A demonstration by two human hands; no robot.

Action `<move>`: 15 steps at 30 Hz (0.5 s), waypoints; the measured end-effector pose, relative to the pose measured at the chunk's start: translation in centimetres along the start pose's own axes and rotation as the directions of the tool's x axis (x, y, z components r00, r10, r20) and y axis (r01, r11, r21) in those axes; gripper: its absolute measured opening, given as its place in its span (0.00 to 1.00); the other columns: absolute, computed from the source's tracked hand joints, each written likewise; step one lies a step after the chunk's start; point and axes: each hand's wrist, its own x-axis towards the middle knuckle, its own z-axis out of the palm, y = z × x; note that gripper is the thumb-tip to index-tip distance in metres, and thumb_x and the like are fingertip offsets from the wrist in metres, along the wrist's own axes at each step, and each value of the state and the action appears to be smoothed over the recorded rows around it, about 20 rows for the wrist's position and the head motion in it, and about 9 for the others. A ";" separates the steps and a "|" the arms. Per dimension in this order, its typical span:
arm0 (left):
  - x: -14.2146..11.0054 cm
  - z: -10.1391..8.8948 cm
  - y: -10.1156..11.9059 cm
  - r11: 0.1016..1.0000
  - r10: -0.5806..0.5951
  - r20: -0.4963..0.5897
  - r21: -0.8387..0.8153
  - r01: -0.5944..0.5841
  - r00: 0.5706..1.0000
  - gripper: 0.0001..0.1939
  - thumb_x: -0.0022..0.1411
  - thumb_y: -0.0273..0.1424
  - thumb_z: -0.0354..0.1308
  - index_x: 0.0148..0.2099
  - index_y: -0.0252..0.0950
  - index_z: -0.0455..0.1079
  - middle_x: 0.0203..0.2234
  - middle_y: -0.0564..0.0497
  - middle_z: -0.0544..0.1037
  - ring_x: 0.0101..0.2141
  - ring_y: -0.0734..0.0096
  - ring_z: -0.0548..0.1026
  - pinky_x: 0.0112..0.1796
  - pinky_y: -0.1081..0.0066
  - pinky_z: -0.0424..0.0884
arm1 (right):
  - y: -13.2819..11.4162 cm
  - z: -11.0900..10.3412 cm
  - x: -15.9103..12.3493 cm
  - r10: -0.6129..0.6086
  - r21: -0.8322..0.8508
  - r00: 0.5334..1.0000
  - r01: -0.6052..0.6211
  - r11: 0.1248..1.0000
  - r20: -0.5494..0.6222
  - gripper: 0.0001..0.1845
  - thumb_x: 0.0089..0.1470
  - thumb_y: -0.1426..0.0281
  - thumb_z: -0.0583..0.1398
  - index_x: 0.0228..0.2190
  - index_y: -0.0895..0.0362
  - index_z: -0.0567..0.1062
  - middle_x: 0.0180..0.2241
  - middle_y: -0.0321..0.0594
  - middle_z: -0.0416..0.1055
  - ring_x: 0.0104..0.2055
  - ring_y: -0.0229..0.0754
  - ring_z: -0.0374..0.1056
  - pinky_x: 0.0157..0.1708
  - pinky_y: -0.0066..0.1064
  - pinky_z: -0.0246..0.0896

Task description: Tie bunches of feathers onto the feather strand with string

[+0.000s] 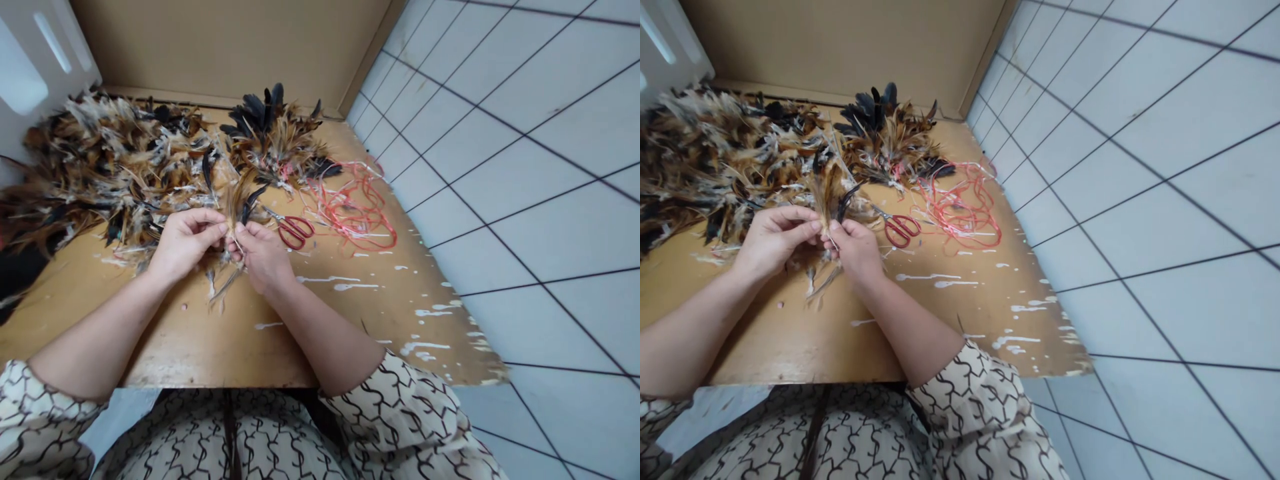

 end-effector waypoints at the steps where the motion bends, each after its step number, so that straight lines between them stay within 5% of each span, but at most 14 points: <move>1: 0.0 -0.1 0.0 1.000 0.006 0.009 0.009 -0.006 1.000 0.09 0.43 0.33 0.65 0.26 0.33 0.72 0.16 0.53 0.75 0.18 0.75 0.72 0.23 0.75 0.70 | -0.1 0.0 0.0 0.014 -0.001 1.000 -0.014 1.000 0.003 0.10 0.49 0.70 0.59 0.19 0.59 0.67 0.18 0.31 0.67 0.19 0.27 0.59 0.18 0.20 0.50; 15: 0.3 -1.1 -0.3 0.919 0.210 -0.041 0.348 -0.183 0.977 0.06 0.48 0.32 0.61 0.28 0.35 0.76 0.22 0.53 0.77 0.24 0.74 0.73 0.28 0.75 0.69 | -0.4 0.1 -0.4 0.091 -0.070 0.995 -0.088 0.994 0.049 0.12 0.52 0.71 0.57 0.19 0.59 0.65 0.15 0.30 0.67 0.15 0.26 0.58 0.15 0.18 0.47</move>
